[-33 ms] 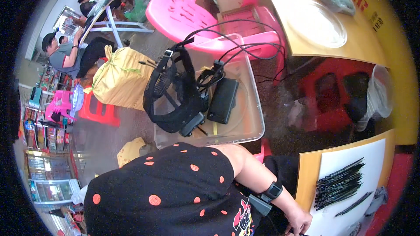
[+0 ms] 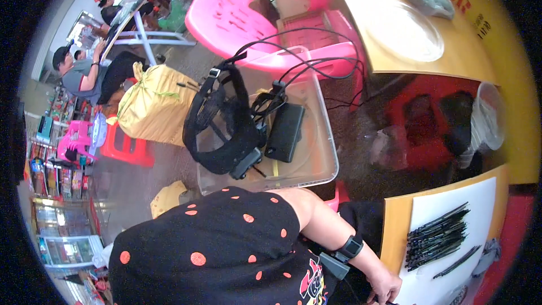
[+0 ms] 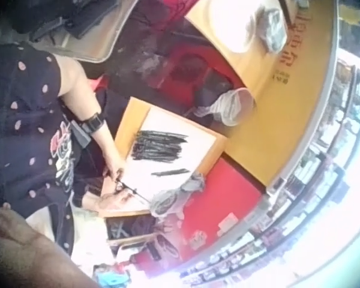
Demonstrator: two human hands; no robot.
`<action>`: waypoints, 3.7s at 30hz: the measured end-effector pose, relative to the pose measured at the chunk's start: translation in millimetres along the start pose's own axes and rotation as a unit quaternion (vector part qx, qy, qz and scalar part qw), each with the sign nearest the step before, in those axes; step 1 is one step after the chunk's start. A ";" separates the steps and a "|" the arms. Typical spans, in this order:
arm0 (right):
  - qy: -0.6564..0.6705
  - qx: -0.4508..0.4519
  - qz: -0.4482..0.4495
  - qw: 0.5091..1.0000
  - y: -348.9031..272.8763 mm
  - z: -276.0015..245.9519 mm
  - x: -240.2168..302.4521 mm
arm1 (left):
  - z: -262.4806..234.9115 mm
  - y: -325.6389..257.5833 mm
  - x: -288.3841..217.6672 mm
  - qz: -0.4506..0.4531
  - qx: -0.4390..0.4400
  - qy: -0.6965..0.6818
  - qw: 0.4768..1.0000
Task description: Sorting and organizing thin black rods, likely fan ribs, at an assembly workstation.
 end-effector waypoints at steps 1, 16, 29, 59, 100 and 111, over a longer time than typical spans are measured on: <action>0.130 0.048 0.091 0.986 9.3 4.3 -28.2 | 11.3 0.8 2.0 0.000 0.029 -0.013 0.999; 0.287 0.025 0.246 0.926 8.3 -10.2 5.2 | 16.8 -28.4 -33.1 -0.133 0.000 -0.007 0.991; 0.190 0.256 0.191 0.928 107.9 81.9 83.4 | 14.3 -49.6 -10.8 -0.249 0.133 0.098 0.954; 0.286 0.158 0.352 0.877 165.1 47.2 -73.3 | 12.9 -43.4 -6.6 -0.231 0.086 -0.002 0.969; -0.046 -0.125 0.249 0.959 193.5 -117.7 -148.9 | 5.1 -21.4 -49.8 -0.081 -0.029 0.055 0.995; -0.164 -0.049 0.364 0.915 252.3 -112.7 -167.8 | 3.2 -20.7 -47.8 -0.106 -0.029 0.019 0.994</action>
Point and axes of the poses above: each hand's wrist, its own y-axis towards the middle knuckle, its own z-axis out of the palm, x = y × z, the point moved 9 cm from there along y, towards the middle knuckle, and after that the axes turned 15 degrees about z, right-handed, at the moved point
